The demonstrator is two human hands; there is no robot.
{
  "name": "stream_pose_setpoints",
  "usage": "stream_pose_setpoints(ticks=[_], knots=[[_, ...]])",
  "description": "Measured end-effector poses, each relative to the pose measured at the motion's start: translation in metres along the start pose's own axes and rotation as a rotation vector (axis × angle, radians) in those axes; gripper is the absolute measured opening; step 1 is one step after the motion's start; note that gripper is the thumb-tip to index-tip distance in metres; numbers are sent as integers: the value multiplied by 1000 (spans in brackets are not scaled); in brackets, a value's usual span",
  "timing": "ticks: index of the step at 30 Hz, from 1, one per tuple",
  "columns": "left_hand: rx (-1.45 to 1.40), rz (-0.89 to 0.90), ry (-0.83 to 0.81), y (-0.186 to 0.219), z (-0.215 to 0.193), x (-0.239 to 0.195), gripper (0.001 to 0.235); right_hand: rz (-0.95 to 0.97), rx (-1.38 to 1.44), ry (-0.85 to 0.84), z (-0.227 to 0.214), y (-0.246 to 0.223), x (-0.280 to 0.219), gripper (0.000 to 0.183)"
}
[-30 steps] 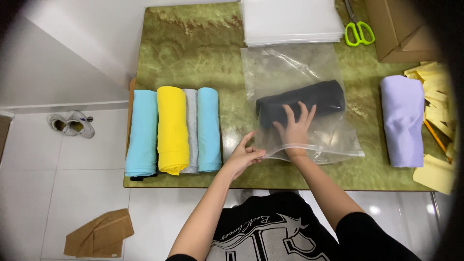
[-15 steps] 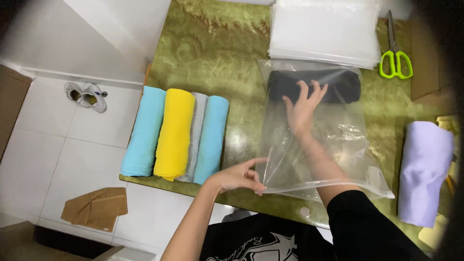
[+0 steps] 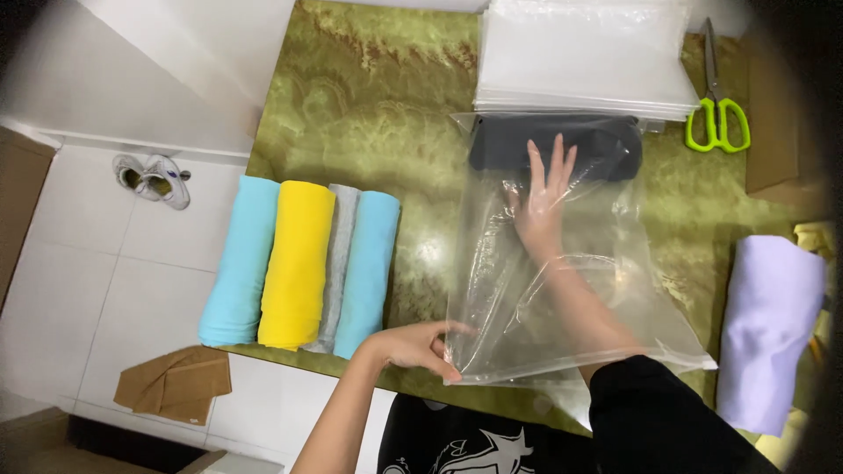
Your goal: The person places a folded black cloth into a clear plastic bag and seals it. They then place the bagged cloth into a cardboard box, close the box, and tie it with a white ribbon, finishing with a bow.
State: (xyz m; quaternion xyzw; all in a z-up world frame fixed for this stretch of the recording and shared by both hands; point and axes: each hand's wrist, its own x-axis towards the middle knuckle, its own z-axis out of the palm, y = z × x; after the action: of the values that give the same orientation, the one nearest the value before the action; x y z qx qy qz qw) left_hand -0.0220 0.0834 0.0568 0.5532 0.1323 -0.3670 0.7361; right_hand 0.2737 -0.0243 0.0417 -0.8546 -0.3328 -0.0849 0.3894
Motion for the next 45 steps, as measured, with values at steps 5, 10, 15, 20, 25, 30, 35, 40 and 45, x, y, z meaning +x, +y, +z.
stream_pose_setpoints(ticks=[5, 10, 15, 20, 25, 30, 35, 40, 45], knots=[[67, -188, 198, 30, 28, 2, 95, 184, -278, 8, -39, 37, -96, 102], [-53, -39, 500, -42, 0, 58, 80, 252, -394, 112, -92, 39, -195, 91], [-237, 59, 751, -55, 3, 79, 45, 217, -412, 209, -113, 19, -259, 94], [-229, 174, 878, -68, 2, 84, 31, 261, -475, 86, -114, 14, -320, 88], [-126, 166, 998, -94, -24, 89, 28, 436, -566, -194, -136, -2, -347, 76], [301, 395, 1108, -13, 36, 12, 58, 611, -94, -656, -196, -79, -307, 34], [726, 525, 1193, 13, 13, 37, 59, 646, 33, -548, -196, -66, -246, 34], [877, 566, 1124, 88, 3, 62, 54, 318, 10, -291, -173, -14, -138, 33], [1136, 558, 1083, 131, -17, 120, 69, 65, -153, -103, -119, 30, -40, 54]])
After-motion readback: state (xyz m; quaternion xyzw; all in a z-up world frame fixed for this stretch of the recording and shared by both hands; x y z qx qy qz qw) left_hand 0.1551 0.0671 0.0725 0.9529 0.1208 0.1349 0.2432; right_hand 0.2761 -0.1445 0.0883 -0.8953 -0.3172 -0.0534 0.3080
